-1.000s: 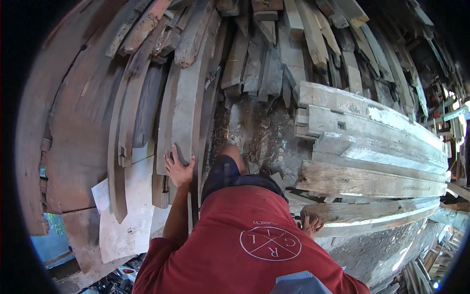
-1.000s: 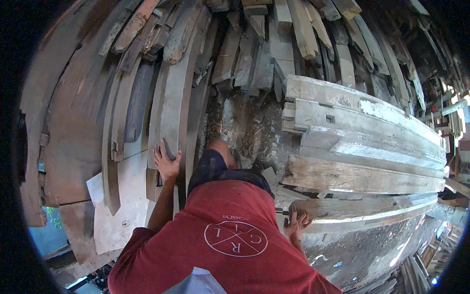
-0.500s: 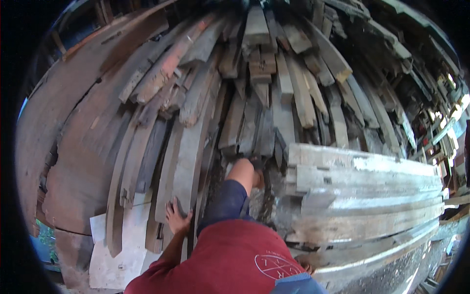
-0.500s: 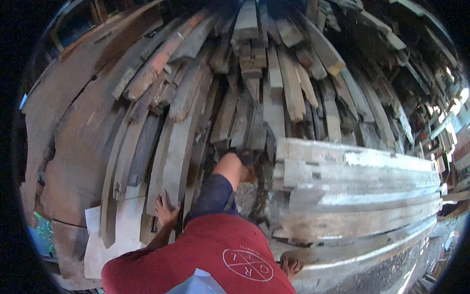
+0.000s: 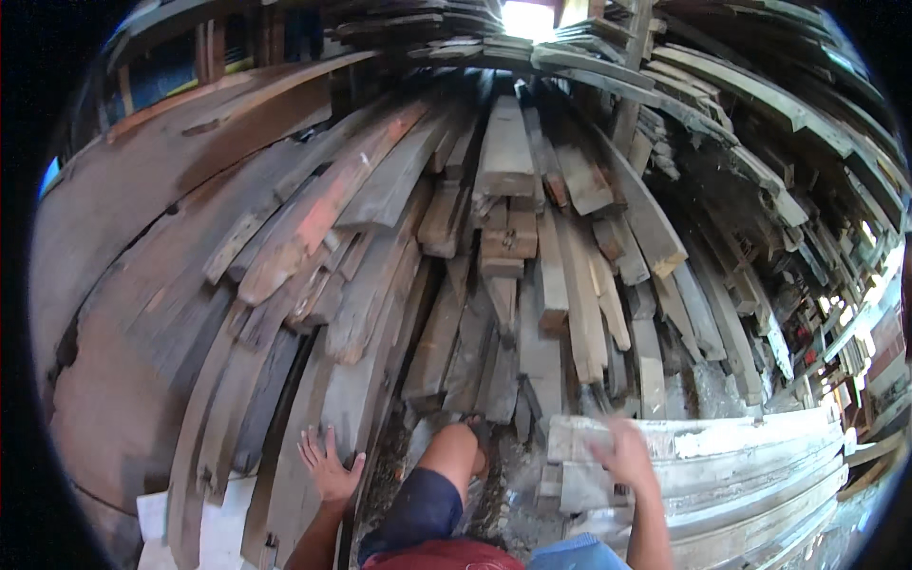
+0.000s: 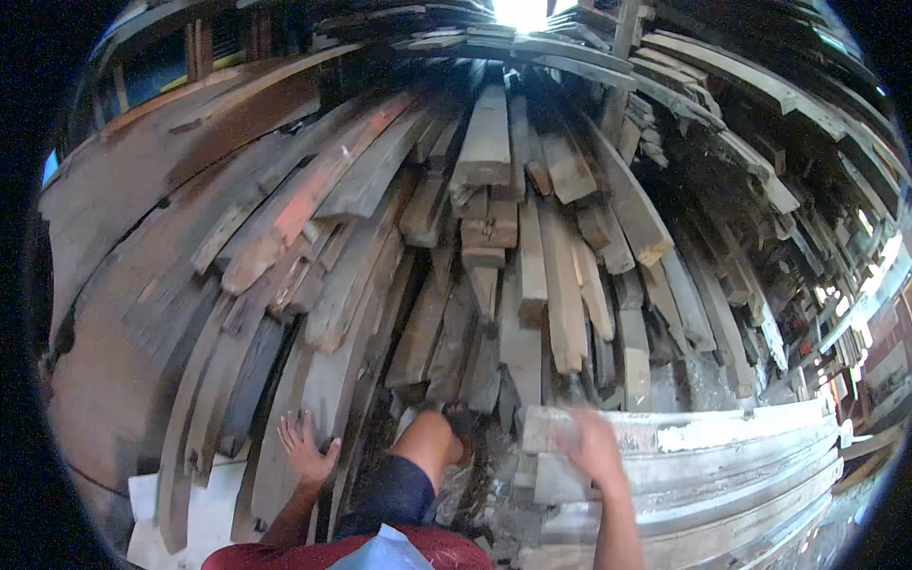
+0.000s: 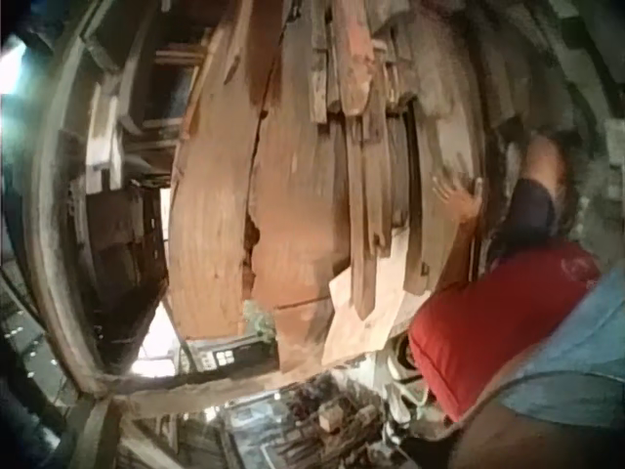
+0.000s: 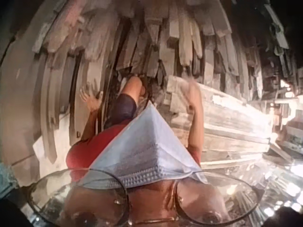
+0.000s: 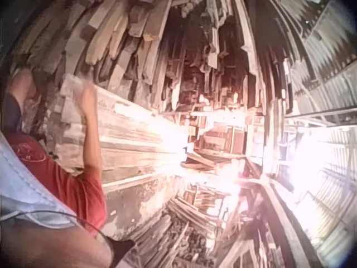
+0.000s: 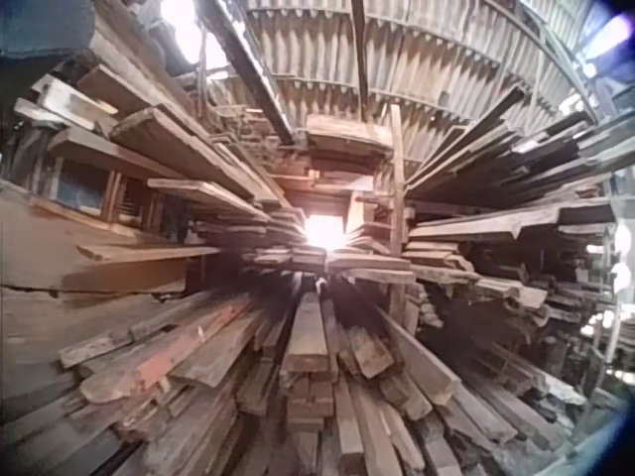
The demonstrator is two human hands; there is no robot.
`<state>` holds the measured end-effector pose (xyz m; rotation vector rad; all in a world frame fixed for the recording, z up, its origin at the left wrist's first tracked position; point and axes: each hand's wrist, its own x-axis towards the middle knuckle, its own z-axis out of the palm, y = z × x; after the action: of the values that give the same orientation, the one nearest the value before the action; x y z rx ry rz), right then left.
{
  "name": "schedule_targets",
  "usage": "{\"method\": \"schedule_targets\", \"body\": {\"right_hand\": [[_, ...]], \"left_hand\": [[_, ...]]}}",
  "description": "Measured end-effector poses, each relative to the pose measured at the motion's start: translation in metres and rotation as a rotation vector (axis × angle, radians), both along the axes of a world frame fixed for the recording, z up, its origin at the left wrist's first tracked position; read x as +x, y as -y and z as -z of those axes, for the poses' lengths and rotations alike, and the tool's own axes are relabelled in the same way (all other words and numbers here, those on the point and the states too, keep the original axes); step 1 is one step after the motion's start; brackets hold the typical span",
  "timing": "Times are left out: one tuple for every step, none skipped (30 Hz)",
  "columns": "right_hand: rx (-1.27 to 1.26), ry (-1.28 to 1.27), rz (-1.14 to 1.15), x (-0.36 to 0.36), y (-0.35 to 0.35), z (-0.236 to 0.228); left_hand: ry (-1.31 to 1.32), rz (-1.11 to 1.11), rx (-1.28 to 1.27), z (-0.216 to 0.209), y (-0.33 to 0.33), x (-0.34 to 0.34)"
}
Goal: The person moves various wooden boards and planks one by one from a large stack, turning some over and placing them back or shifting them to look at parts underneath.
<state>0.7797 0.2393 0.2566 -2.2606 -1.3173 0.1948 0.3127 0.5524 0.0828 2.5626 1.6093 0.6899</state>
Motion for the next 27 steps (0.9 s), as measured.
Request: {"method": "schedule_targets", "body": {"right_hand": [[0.146, 0.210, -0.079, 0.030, -0.048, -0.033], [0.157, 0.252, 0.021, 0.065, -0.089, -0.057], [0.321, 0.412, -0.034, 0.091, -0.139, -0.104], [0.457, 0.622, -0.103, 0.125, -0.195, -0.144], [0.550, 0.723, -0.051, 0.153, -0.245, -0.192], [0.607, 0.911, 0.016, 0.180, -0.286, -0.246], [0.584, 0.923, 0.072, 0.215, -0.332, -0.289], [0.520, 1.016, 0.245, 0.257, -0.371, -0.332], [0.355, 0.919, 0.394, 0.288, -0.408, -0.377], [0.342, 0.983, 0.506, 0.356, -0.423, -0.398], [0.175, 0.811, 0.532, 0.406, -0.440, -0.423], [0.076, 0.687, 0.574, 0.438, -0.454, -0.433], [-0.055, 0.663, 0.510, 0.469, -0.453, -0.442], [-0.126, 0.595, 0.589, 0.497, -0.449, -0.443], [-0.171, 0.477, 0.617, 0.537, -0.440, -0.443], [-0.078, 0.388, 0.578, 0.541, -0.449, -0.431], [0.008, 0.304, 0.560, 0.537, -0.439, -0.417], [-0.052, 0.283, 0.585, 0.537, -0.441, -0.410], [-0.096, 0.275, 0.610, 0.535, -0.442, -0.416], [-0.141, 0.266, 0.636, 0.532, -0.439, -0.421], [-0.068, 0.247, 0.657, 0.509, -0.445, -0.414], [-0.101, 0.242, 0.687, 0.507, -0.440, -0.418], [-0.134, 0.234, 0.716, 0.506, -0.438, -0.420], [-0.133, 0.246, 0.744, 0.507, -0.433, -0.420], [-0.132, 0.255, 0.764, 0.506, -0.435, -0.417], [-0.123, 0.259, 0.782, 0.505, -0.438, -0.412], [-0.050, 0.259, 0.780, 0.503, -0.436, -0.411]], "left_hand": [[-0.042, -0.004, -0.020, 0.001, -0.014, 0.016], [-0.086, 0.004, -0.051, 0.002, -0.022, 0.033], [-0.143, -0.006, -0.084, 0.000, -0.026, 0.037], [-0.123, -0.024, -0.141, 0.008, -0.028, 0.025], [-0.126, -0.048, -0.151, 0.011, -0.027, 0.028], [-0.135, -0.049, -0.165, 0.011, -0.028, 0.038], [-0.178, -0.098, -0.235, 0.002, -0.027, 0.041], [-0.208, -0.138, -0.292, -0.003, -0.030, 0.045], [-0.280, -0.138, -0.272, 0.038, -0.037, 0.003], [-0.275, -0.116, -0.336, -0.005, -0.037, 0.038], [-0.282, -0.137, -0.365, -0.030, -0.042, 0.050], [-0.291, -0.160, -0.385, -0.042, -0.049, 0.055], [-0.294, -0.177, -0.412, -0.052, -0.056, 0.061], [-0.295, -0.184, -0.430, -0.061, -0.065, 0.068], [-0.293, -0.176, -0.454, -0.069, -0.075, 0.076], [-0.308, -0.201, -0.478, -0.081, -0.079, 0.079], [-0.324, -0.208, -0.495, -0.088, -0.086, 0.083], [-0.334, -0.220, -0.519, -0.094, -0.090, 0.086], [-0.333, -0.226, -0.534, -0.099, -0.096, 0.091], [-0.335, -0.230, -0.549, -0.103, -0.098, 0.094], [-0.342, -0.247, -0.562, -0.108, -0.100, 0.096], [-0.335, -0.247, -0.569, -0.112, -0.104, 0.101], [-0.335, -0.250, -0.574, -0.115, -0.105, 0.104], [-0.331, -0.247, -0.581, -0.119, -0.109, 0.109], [-0.331, -0.250, -0.583, -0.123, -0.111, 0.112], [-0.330, -0.256, -0.588, -0.129, -0.112, 0.114], [-0.326, -0.258, -0.593, -0.131, -0.115, 0.118]]}}
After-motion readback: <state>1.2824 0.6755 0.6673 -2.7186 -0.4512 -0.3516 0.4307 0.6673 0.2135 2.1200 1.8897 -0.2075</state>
